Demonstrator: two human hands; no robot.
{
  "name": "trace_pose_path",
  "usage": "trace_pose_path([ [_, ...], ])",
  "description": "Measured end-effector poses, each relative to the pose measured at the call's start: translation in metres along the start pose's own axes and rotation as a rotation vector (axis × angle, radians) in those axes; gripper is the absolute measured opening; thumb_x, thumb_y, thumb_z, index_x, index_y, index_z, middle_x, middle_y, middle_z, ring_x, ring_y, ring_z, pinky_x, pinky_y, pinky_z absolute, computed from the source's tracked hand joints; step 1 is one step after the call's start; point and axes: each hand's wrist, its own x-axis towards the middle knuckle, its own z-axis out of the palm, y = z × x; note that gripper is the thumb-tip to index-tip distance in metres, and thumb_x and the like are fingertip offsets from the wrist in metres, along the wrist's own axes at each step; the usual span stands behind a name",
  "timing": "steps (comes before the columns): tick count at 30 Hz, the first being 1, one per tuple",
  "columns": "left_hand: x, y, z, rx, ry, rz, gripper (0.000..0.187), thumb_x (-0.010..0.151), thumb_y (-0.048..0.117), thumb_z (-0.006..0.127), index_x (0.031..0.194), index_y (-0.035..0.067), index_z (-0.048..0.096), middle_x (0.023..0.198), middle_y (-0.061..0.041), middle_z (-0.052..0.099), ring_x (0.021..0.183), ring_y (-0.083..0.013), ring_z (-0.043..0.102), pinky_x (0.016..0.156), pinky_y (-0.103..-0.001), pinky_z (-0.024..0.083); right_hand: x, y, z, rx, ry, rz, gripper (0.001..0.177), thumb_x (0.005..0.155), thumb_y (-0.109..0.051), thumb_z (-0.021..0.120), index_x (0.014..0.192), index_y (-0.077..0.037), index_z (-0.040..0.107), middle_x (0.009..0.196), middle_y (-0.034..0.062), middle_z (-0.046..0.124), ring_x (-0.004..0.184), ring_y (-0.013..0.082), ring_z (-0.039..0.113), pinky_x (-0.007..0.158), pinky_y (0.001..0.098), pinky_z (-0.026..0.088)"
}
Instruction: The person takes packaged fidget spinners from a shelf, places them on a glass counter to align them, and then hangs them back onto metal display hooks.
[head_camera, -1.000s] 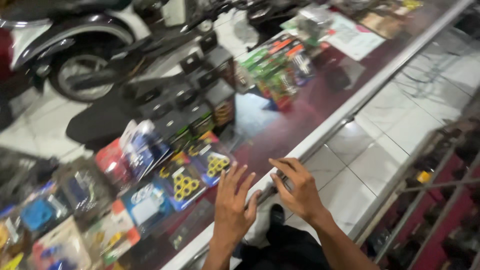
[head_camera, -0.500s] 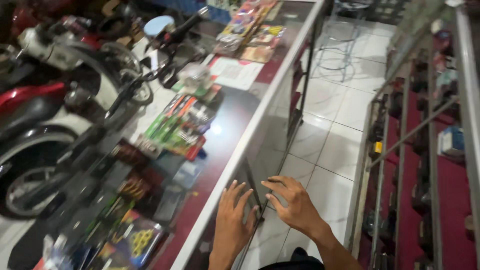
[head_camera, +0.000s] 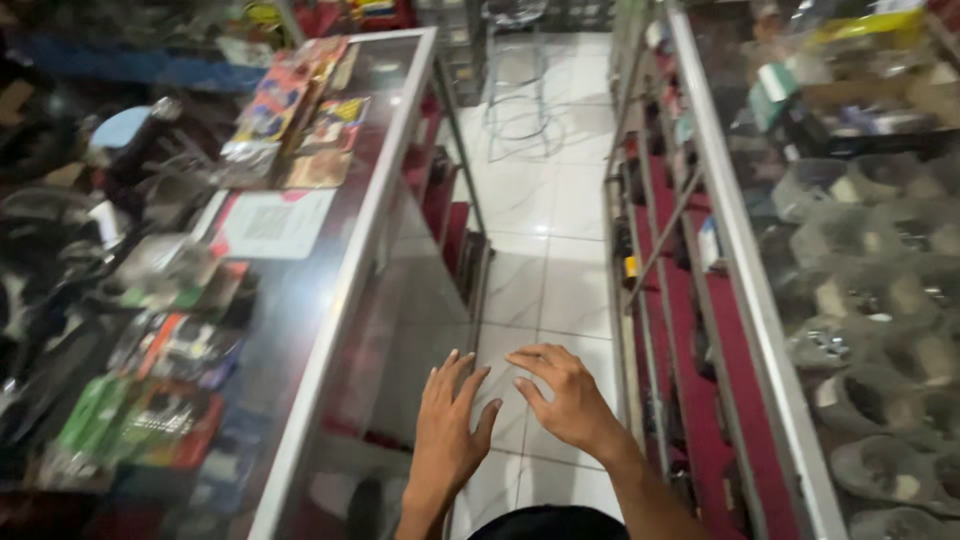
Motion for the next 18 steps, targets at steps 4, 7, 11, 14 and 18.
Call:
trace_pose_path([
  [4, 0.023, 0.004, 0.023, -0.018, -0.032, 0.069, 0.045, 0.084, 0.017, 0.077, 0.125, 0.004, 0.064, 0.139, -0.018, 0.058, 0.139, -0.0396, 0.046, 0.114, -0.055, 0.035, 0.002, 0.024, -0.016, -0.019, 0.055, 0.0, 0.032, 0.086, -0.013, 0.074, 0.119, -0.008, 0.074, 0.12, 0.0103, 0.07, 0.111, 0.031, 0.065, 0.095, 0.0413, 0.051],
  [7, 0.04, 0.003, 0.04, -0.038, -0.114, 0.099, 0.046, 0.085, 0.019, 0.078, 0.127, 0.006, 0.064, 0.138, -0.018, 0.058, 0.138, -0.0395, 0.046, 0.113, -0.055, 0.035, 0.003, 0.036, -0.025, 0.011, 0.07, 0.096, 0.033, 0.087, -0.012, 0.073, 0.119, -0.007, 0.073, 0.118, 0.01, 0.07, 0.111, 0.0304, 0.066, 0.095, 0.04, 0.052],
  [11, 0.074, -0.001, 0.069, -0.1, -0.132, 0.195, 0.046, 0.085, 0.018, 0.077, 0.128, 0.008, 0.063, 0.137, -0.017, 0.059, 0.136, -0.0385, 0.048, 0.114, -0.057, 0.034, 0.008, 0.055, -0.037, -0.018, 0.169, 0.122, 0.031, 0.087, -0.013, 0.072, 0.118, -0.006, 0.073, 0.117, 0.0104, 0.072, 0.11, 0.0303, 0.067, 0.095, 0.0394, 0.053],
  [14, 0.109, -0.005, 0.093, -0.118, -0.173, 0.27, 0.047, 0.086, 0.018, 0.077, 0.129, 0.008, 0.062, 0.137, -0.017, 0.058, 0.135, -0.0382, 0.049, 0.114, -0.059, 0.032, 0.023, 0.074, -0.05, -0.052, 0.221, 0.183, 0.032, 0.088, -0.013, 0.072, 0.119, -0.006, 0.073, 0.119, 0.0104, 0.072, 0.112, 0.0297, 0.068, 0.096, 0.0388, 0.053],
  [18, 0.151, -0.014, 0.115, -0.158, -0.193, 0.341, 0.047, 0.085, 0.018, 0.077, 0.129, 0.008, 0.061, 0.138, -0.017, 0.058, 0.134, -0.0387, 0.049, 0.112, -0.06, 0.032, 0.051, 0.087, -0.059, -0.106, 0.295, 0.223, 0.032, 0.089, -0.012, 0.072, 0.12, -0.006, 0.073, 0.122, 0.012, 0.07, 0.115, 0.031, 0.066, 0.097, 0.0392, 0.052],
])
